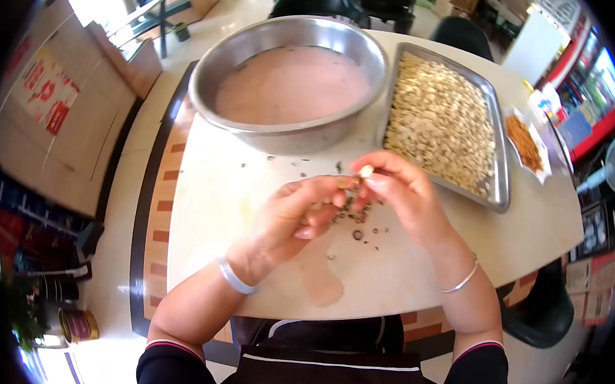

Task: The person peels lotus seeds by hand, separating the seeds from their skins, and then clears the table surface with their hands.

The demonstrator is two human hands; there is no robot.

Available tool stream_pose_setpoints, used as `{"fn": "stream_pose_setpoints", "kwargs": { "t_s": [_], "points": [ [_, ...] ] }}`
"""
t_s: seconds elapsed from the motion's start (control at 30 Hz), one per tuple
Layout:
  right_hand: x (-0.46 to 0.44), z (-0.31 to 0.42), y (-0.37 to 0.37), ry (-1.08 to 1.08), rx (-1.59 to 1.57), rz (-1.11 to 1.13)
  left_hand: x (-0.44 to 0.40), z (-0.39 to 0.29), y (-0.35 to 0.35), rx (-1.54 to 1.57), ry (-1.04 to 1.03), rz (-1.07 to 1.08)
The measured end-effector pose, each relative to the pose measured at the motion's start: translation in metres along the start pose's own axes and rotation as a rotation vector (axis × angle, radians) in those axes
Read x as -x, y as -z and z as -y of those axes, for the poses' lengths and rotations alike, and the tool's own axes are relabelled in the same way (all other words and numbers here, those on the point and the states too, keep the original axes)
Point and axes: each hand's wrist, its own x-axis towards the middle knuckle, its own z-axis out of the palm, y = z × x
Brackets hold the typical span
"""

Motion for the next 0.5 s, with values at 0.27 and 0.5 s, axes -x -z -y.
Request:
{"fn": "stream_pose_setpoints", "kwargs": {
  "t_s": [0.27, 0.5],
  "points": [
    [0.005, 0.013, -0.002, -0.086, -0.069, 0.047, 0.004, -0.005, -0.012, -0.055, -0.026, -0.013],
    [0.008, 0.002, -0.005, 0.255, 0.655, -0.011, -0.002, 0.003, -0.003, -0.204, 0.063, -0.026]
  ]
}}
